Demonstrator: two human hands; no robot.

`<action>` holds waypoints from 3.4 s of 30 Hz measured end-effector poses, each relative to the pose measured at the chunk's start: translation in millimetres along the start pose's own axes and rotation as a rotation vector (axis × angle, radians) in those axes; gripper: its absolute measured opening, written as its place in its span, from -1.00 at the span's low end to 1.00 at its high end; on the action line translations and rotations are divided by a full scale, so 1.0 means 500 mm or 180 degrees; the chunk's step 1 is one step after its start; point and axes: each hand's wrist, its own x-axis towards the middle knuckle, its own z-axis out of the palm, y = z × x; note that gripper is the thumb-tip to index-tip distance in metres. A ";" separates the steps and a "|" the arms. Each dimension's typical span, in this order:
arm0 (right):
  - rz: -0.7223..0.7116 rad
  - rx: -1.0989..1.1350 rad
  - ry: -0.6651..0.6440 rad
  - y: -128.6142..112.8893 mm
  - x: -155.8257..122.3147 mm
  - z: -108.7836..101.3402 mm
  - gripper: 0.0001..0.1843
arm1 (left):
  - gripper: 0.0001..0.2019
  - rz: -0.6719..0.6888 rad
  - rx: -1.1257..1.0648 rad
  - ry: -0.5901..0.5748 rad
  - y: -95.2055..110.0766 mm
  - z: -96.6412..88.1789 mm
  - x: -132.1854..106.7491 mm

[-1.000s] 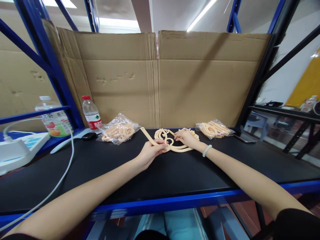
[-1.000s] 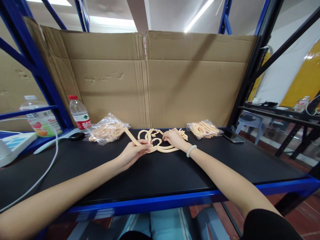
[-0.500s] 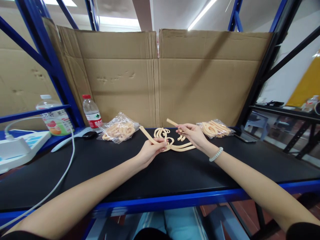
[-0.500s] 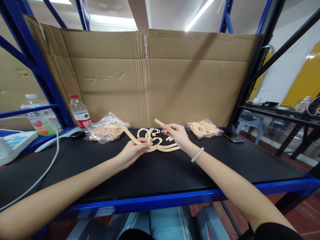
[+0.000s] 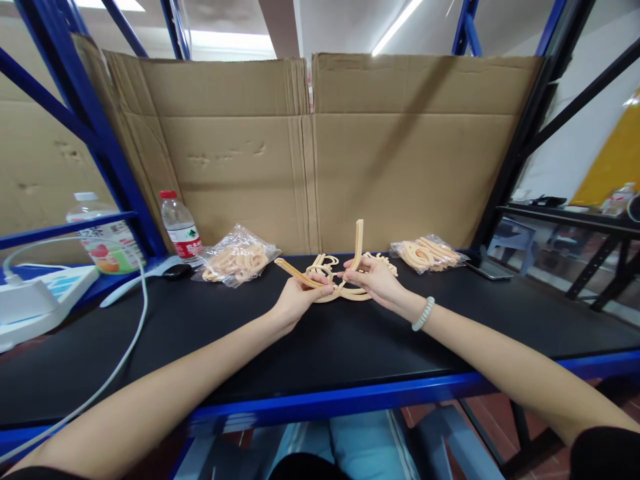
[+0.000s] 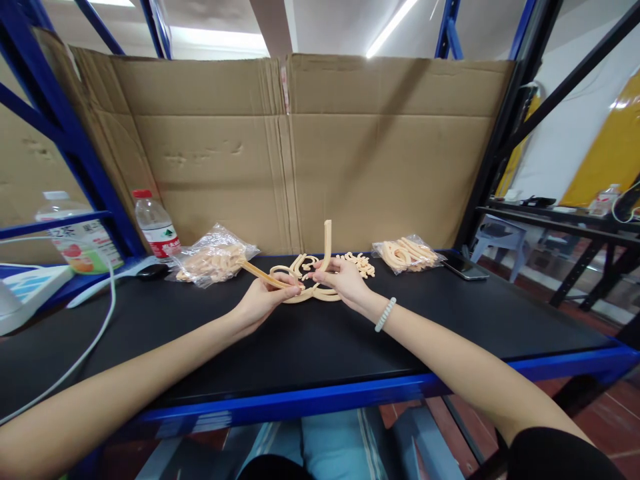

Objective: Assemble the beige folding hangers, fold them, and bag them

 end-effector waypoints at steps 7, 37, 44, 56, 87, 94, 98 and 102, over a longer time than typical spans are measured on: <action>-0.0172 -0.0640 -0.0464 -0.019 -0.013 0.015 -0.65 | -0.76 0.0237 0.0449 0.0000 0.007 -0.004 0.004; -0.0691 -0.1054 -0.0174 0.001 -0.042 0.050 -0.78 | -0.73 -0.0034 -0.0034 0.0445 0.004 0.008 -0.016; -0.0520 -0.0602 -0.0081 -0.004 -0.024 0.042 -0.69 | -0.64 -0.0284 -0.0081 0.0370 0.023 0.002 -0.005; 0.0029 -0.1282 -0.0555 -0.090 0.021 -0.126 -0.62 | -0.84 -0.0907 -0.0260 0.0440 0.081 -0.104 0.055; -0.0139 -0.4079 -0.1779 -0.075 0.029 -0.148 -0.87 | -0.84 0.1439 0.4125 -0.1638 0.044 -0.122 0.051; -0.0608 -0.3760 -0.1398 -0.088 0.034 -0.138 -0.82 | -0.82 0.1386 0.4273 -0.1128 0.055 -0.111 0.045; -0.0873 -0.4037 -0.0995 -0.074 0.101 -0.114 -0.90 | -0.82 0.0737 0.4410 -0.0634 0.057 -0.102 0.088; -0.0872 -0.4770 -0.1344 -0.031 0.203 -0.080 -0.79 | -0.79 0.0053 0.4533 -0.0219 0.041 -0.086 0.165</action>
